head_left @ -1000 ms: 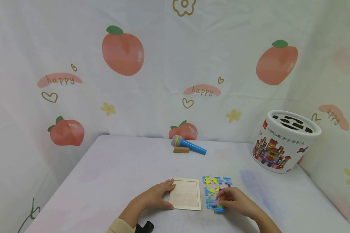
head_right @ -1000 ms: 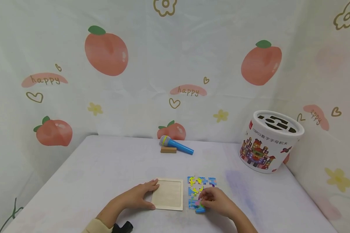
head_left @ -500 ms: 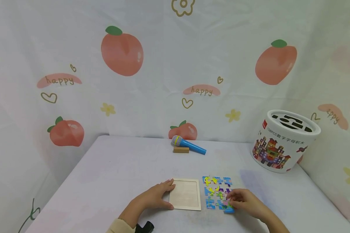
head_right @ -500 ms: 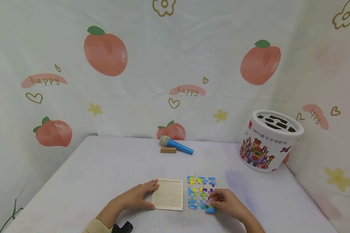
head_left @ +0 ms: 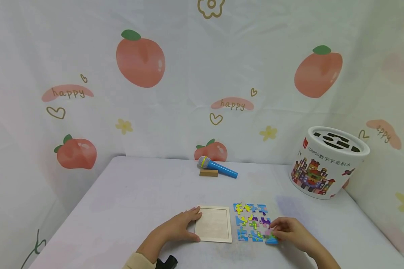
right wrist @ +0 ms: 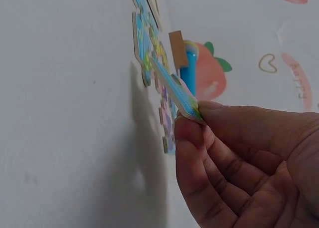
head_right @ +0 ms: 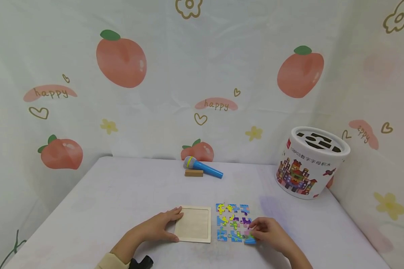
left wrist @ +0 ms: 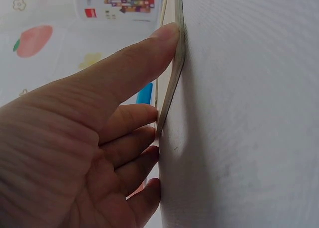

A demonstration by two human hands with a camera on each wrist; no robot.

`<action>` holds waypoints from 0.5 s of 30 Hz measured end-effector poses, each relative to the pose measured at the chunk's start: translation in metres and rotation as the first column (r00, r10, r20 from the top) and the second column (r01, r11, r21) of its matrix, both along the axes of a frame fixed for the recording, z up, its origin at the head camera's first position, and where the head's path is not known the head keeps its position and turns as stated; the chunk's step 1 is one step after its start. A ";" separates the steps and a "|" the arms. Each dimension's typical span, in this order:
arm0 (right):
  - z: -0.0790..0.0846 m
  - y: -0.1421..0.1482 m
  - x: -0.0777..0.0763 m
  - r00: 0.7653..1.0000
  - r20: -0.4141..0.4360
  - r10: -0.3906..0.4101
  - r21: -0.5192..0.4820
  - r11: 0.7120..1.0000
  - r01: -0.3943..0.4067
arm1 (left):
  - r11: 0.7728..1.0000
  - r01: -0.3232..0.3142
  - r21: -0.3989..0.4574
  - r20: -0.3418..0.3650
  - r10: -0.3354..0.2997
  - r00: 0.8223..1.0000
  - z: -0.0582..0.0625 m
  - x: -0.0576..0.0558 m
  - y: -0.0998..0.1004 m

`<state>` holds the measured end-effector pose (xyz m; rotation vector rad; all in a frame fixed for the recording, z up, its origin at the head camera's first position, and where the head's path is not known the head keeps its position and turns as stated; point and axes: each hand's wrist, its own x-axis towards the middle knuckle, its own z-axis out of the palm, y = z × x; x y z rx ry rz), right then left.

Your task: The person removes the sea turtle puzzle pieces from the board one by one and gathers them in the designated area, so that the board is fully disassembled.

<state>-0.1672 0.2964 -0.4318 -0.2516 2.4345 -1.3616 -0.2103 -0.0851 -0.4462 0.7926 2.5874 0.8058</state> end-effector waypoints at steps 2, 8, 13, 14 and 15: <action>0.000 0.002 0.000 1.000 0.002 -0.005 -0.016 1.000 0.005 | 1.000 0.000 0.000 0.002 0.000 1.000 0.000 0.000 0.000; -0.004 0.006 0.000 0.999 0.020 -0.035 -0.027 0.999 0.036 | 1.000 0.010 0.011 0.006 -0.010 1.000 0.001 0.001 0.000; -0.007 0.006 -0.002 0.999 0.011 -0.053 0.002 0.999 0.053 | 1.000 0.010 0.016 0.011 -0.010 1.000 0.002 0.001 -0.001; -0.007 0.006 -0.002 0.998 0.007 -0.054 0.015 0.998 0.054 | 1.000 0.010 0.017 0.010 -0.011 1.000 0.001 0.000 -0.001; -0.007 0.007 -0.001 0.998 0.005 -0.056 0.027 0.998 0.056 | 1.000 0.011 0.016 0.008 -0.012 1.000 0.002 0.000 -0.001</action>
